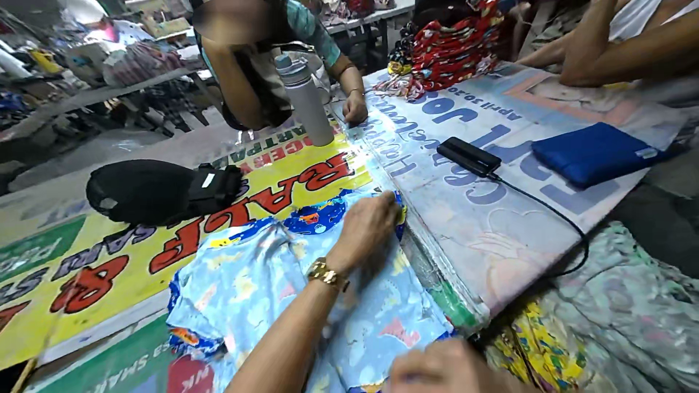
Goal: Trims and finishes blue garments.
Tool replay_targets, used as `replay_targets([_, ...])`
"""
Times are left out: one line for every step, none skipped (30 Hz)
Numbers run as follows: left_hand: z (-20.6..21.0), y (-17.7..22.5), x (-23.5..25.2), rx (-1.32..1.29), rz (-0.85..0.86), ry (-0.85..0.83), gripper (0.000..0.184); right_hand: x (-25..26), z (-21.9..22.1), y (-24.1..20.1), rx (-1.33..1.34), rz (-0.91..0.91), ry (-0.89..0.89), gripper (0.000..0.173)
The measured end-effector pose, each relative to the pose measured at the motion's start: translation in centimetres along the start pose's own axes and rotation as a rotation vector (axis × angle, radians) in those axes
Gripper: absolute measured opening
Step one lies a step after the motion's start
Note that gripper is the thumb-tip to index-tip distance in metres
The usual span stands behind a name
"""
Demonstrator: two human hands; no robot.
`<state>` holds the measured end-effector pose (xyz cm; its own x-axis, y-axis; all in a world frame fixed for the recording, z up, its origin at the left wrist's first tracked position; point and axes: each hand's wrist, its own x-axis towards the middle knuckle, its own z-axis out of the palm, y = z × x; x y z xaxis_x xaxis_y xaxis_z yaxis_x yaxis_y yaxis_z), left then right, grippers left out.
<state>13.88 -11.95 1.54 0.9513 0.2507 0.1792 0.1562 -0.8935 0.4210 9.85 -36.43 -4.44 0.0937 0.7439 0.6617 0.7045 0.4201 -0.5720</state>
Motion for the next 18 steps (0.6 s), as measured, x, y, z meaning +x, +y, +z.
replay_targets([-1.4,0.1,-0.4,-0.08,-0.004,0.064,0.023,0.3,-1.5,1.2,-0.029,0.049,0.093,0.023])
replay_targets([-2.7,0.6,-1.0,-0.151,-0.007,0.127,0.022,0.9,-2.7,2.6,-0.076,0.114,0.19,0.027])
replay_targets([-3.5,0.9,-1.5,-0.194,-0.007,0.187,0.021,1.8,-3.6,3.7,-0.129,0.194,0.272,0.031])
replay_targets([-3.9,1.1,-1.8,-0.199,-0.013,0.217,0.02,2.7,-4.1,4.7,-0.193,0.279,0.311,0.037])
replay_targets([-4.0,1.2,-2.0,-0.169,-0.019,0.213,0.02,3.6,-4.3,5.3,-0.25,0.356,0.285,0.042])
replay_targets([-4.0,1.3,-2.2,-0.129,-0.017,0.2,0.019,4.3,-4.2,5.8,-0.282,0.411,0.221,0.046])
replay_targets([-4.0,1.5,-2.4,-0.107,-0.017,0.198,0.019,4.8,-4.0,6.1,-0.288,0.432,0.147,0.046])
replay_targets([-4.3,1.8,-2.6,-0.105,-0.017,0.202,0.019,5.1,-3.6,6.3,-0.275,0.42,0.078,0.04])
replay_targets([-4.7,2.2,-3.0,-0.126,-0.012,0.214,0.018,5.1,-3.3,6.3,-0.248,0.391,0.025,0.033])
replay_targets([-5.2,2.6,-3.4,-0.163,-0.008,0.229,0.018,4.9,-3.2,6.0,-0.22,0.362,-0.03,0.029])
replay_targets([-5.7,2.8,-3.5,-0.203,-0.01,0.25,0.019,4.6,-3.3,5.7,-0.197,0.337,-0.088,0.028])
replay_targets([-6.0,2.8,-3.4,-0.233,-0.014,0.279,0.019,4.0,-3.6,5.3,-0.183,0.308,-0.144,0.029])
replay_targets([-6.3,2.6,-2.9,-0.25,-0.025,0.311,0.02,3.4,-3.9,4.9,-0.185,0.272,-0.192,0.029])
replay_targets([-6.6,2.3,-2.3,-0.257,-0.04,0.347,0.02,2.8,-4.2,4.4,-0.194,0.226,-0.218,0.027])
replay_targets([-7.1,2.1,-2.0,-0.276,-0.046,0.384,0.02,2.4,-4.5,3.9,-0.194,0.178,-0.225,0.025])
replay_targets([-7.6,2.1,-2.0,-0.306,-0.049,0.415,0.02,2.3,-4.8,3.3,-0.185,0.136,-0.212,0.023])
replay_targets([-8.3,2.2,-2.3,-0.345,-0.06,0.435,0.02,2.5,-5.1,2.5,-0.157,0.102,-0.186,0.022])
replay_targets([-9.1,2.3,-2.8,-0.381,-0.068,0.46,0.019,3.0,-5.2,1.8,-0.112,0.07,-0.15,0.022])
